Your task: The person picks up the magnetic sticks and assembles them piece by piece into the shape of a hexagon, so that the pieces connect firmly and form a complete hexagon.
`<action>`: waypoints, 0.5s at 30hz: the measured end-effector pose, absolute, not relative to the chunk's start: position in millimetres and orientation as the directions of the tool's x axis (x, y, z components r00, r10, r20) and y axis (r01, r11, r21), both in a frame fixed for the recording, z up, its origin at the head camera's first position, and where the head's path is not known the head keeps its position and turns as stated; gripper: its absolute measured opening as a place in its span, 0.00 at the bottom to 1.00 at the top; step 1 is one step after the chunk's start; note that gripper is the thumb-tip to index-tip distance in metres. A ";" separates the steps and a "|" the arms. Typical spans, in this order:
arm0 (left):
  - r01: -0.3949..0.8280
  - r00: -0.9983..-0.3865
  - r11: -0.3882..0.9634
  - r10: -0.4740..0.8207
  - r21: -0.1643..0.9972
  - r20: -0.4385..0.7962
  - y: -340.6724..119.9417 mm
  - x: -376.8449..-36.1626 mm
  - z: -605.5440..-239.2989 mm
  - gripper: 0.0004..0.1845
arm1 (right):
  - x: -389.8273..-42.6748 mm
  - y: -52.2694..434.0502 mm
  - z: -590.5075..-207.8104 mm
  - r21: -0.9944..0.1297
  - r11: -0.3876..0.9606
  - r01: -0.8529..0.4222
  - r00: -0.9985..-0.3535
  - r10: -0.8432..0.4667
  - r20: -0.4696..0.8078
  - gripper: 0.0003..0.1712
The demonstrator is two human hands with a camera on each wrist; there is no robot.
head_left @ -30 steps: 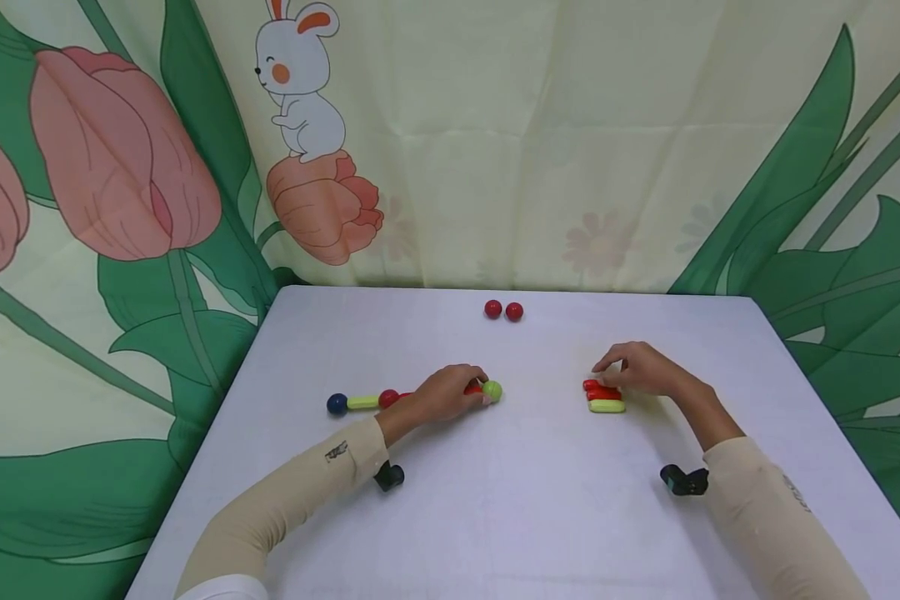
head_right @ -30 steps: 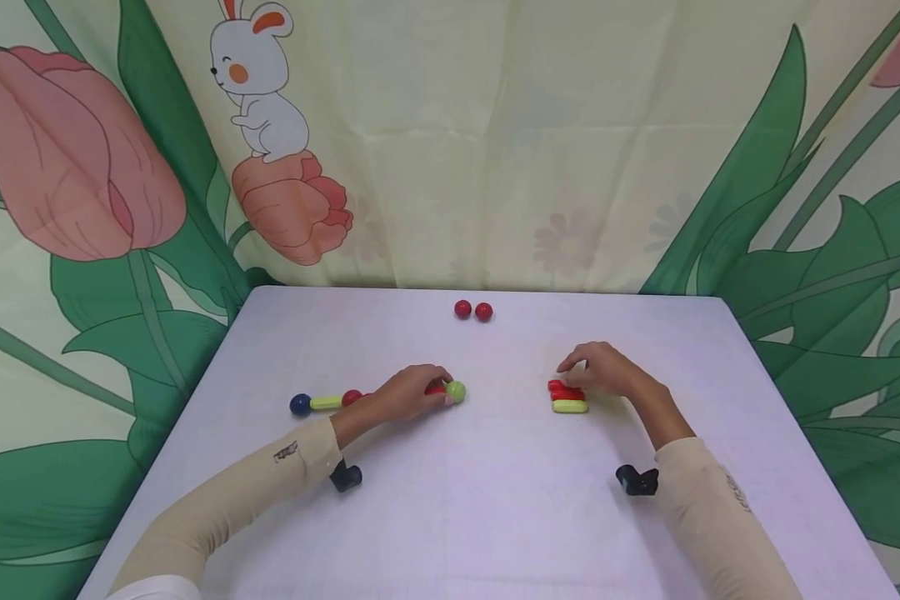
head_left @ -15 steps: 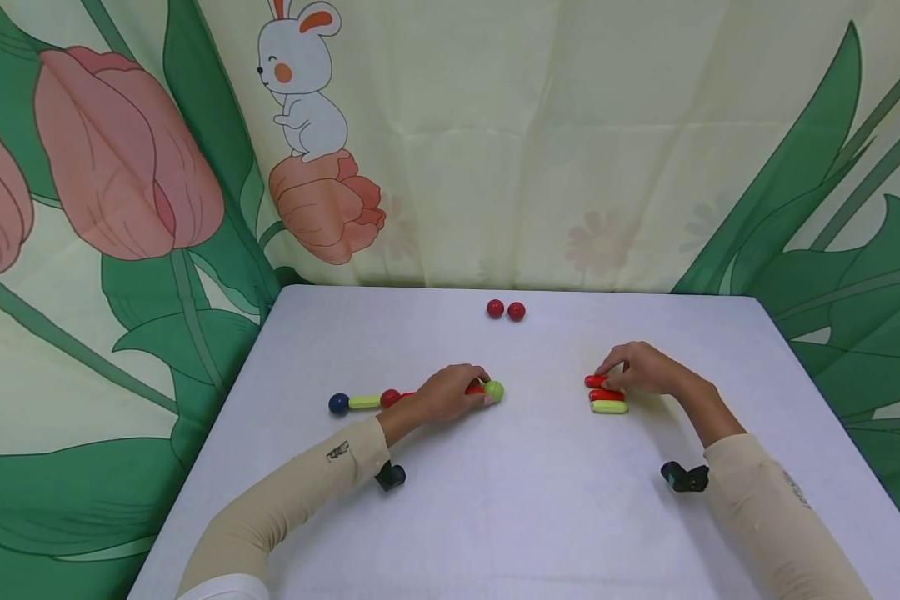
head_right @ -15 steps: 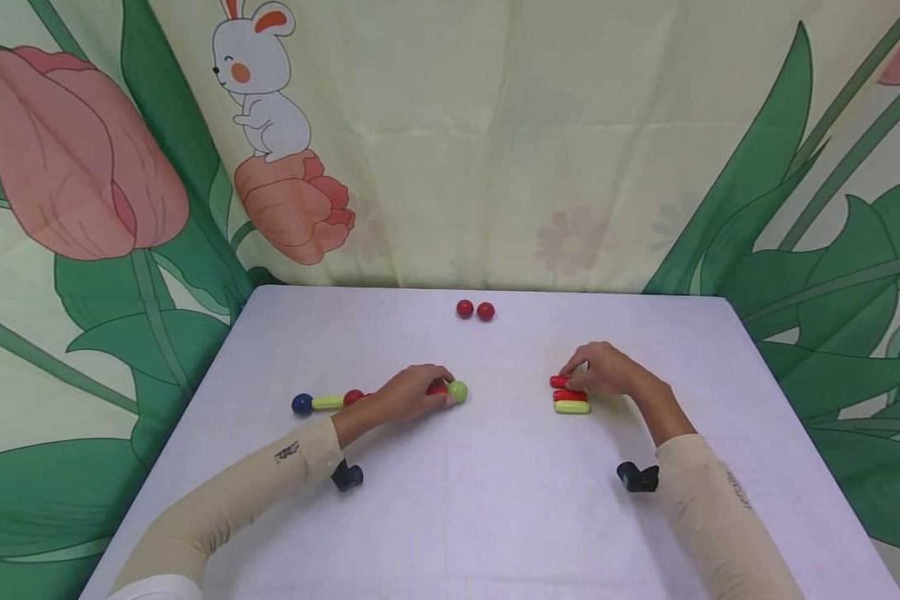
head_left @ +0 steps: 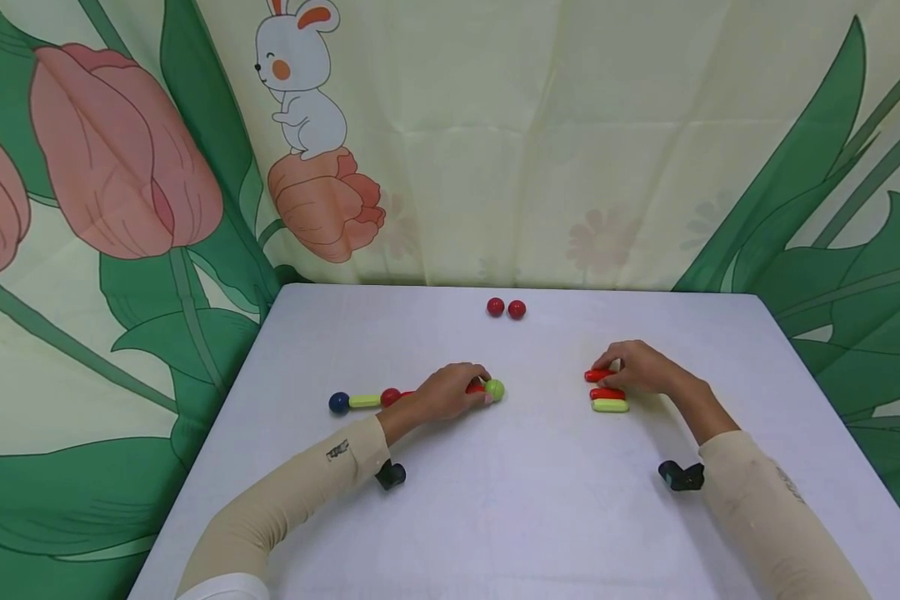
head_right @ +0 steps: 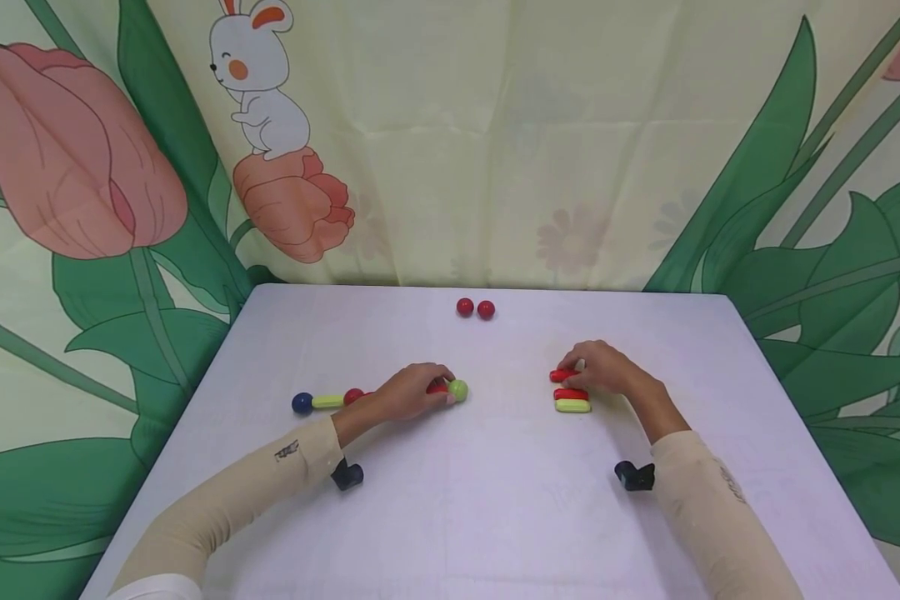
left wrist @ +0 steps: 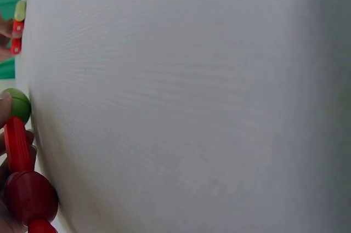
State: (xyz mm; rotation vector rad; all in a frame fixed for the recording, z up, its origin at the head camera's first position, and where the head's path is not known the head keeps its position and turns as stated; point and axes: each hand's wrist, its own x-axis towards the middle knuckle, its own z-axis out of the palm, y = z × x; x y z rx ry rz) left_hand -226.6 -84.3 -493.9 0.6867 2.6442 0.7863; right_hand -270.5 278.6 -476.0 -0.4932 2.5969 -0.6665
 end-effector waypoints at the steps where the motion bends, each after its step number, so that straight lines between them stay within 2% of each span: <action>1: 0.357 -0.842 0.736 0.521 0.575 -0.144 -84.3 -226.4 -493.7 0.21 | -270.2 277.7 -475.7 -0.518 0.824 -0.229 -0.853 -0.426 -0.300 0.17; 9: 0.356 -0.843 0.741 0.517 0.569 -0.146 -83.8 -226.4 -494.5 0.21 | -265.5 264.7 -469.0 -0.515 0.831 -0.210 -0.870 -0.399 -0.288 0.18; 15: 0.360 -0.843 0.742 0.518 0.566 -0.143 -84.6 -226.3 -494.9 0.21 | -262.0 245.7 -461.6 -0.544 0.792 -0.276 -0.853 -0.463 -0.242 0.19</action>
